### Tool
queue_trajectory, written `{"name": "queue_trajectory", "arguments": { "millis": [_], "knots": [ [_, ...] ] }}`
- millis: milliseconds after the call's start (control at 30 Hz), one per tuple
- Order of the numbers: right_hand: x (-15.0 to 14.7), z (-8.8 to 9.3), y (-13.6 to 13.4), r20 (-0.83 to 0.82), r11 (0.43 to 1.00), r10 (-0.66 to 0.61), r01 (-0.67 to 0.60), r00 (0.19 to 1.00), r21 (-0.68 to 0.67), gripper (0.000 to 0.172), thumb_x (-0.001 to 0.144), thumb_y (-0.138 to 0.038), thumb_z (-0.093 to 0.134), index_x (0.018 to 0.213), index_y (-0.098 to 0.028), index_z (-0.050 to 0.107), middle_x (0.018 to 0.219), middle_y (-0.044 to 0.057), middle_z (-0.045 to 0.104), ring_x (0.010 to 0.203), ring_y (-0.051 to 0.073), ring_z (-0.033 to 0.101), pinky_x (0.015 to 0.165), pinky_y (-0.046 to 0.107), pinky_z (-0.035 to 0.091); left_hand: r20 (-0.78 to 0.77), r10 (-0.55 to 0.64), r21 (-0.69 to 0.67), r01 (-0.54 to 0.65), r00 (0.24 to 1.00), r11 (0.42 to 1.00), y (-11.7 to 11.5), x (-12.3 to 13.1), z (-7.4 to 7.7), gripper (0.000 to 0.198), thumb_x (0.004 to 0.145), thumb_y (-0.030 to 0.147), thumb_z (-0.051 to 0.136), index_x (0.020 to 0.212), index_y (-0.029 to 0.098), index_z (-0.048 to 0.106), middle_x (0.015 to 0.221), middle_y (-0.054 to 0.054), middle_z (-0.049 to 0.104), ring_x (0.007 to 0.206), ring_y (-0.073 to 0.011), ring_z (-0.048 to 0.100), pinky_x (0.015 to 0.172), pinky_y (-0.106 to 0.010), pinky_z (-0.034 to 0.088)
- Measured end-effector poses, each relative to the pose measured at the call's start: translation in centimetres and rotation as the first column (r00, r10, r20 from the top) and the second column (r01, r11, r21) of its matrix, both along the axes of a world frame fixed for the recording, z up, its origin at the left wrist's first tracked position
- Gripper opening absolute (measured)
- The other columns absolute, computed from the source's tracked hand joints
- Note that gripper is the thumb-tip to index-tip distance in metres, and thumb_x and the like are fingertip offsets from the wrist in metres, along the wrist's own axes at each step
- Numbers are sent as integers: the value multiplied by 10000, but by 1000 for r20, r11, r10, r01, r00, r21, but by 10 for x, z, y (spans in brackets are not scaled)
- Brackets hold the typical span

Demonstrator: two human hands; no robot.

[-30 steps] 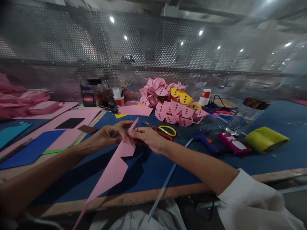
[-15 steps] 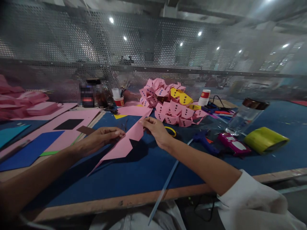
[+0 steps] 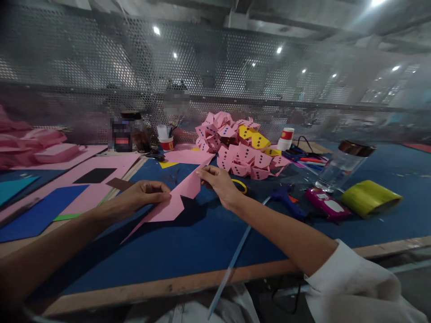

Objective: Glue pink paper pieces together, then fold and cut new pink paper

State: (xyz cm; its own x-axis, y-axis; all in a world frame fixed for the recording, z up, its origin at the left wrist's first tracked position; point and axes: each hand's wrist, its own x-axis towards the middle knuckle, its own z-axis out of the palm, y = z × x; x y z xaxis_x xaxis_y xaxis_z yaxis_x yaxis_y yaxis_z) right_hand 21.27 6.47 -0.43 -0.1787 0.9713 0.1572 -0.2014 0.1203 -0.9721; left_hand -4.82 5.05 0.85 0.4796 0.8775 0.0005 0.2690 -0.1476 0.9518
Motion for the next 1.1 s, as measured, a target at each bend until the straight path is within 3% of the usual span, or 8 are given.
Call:
{"name": "queue_trajectory", "arguments": {
  "millis": [300, 767, 967, 1100],
  "knots": [
    [1, 4, -3, -2, 1000, 3, -3, 1000, 7, 317, 740, -456, 864, 859, -195, 729, 797, -9, 631, 727, 121, 556, 687, 280, 411, 36, 111, 4, -111, 993, 994, -7, 7, 9, 330, 682, 508, 872, 703, 204, 746, 663, -4, 632, 607, -128, 515, 547, -238, 409],
    [0, 9, -6, 69, 997, -38, 33, 997, 74, 296, 784, -449, 827, 875, -187, 727, 784, -11, 637, 722, 119, 572, 698, 271, 430, 23, 173, 90, -174, 985, 981, -7, 8, 13, 403, 691, 562, 864, 771, 183, 753, 702, -8, 672, 613, -125, 558, 526, -210, 401],
    [0, 15, -10, 123, 982, -91, 69, 988, 174, 272, 805, -456, 797, 881, -206, 720, 772, -5, 641, 734, 139, 579, 736, 298, 442, 31, 184, 180, -187, 982, 966, -8, 6, 12, 376, 746, 540, 829, 843, 184, 756, 809, -29, 719, 731, -165, 627, 640, -249, 471],
    [0, 21, -15, 170, 966, -130, 86, 977, 243, 282, 818, -478, 783, 880, -213, 707, 762, 3, 639, 744, 162, 576, 740, 321, 448, -18, 229, 371, -206, 973, 906, -11, 5, 15, 295, 833, 488, 750, 865, 195, 763, 875, -39, 723, 846, -208, 655, 768, -308, 502]
  ]
}}
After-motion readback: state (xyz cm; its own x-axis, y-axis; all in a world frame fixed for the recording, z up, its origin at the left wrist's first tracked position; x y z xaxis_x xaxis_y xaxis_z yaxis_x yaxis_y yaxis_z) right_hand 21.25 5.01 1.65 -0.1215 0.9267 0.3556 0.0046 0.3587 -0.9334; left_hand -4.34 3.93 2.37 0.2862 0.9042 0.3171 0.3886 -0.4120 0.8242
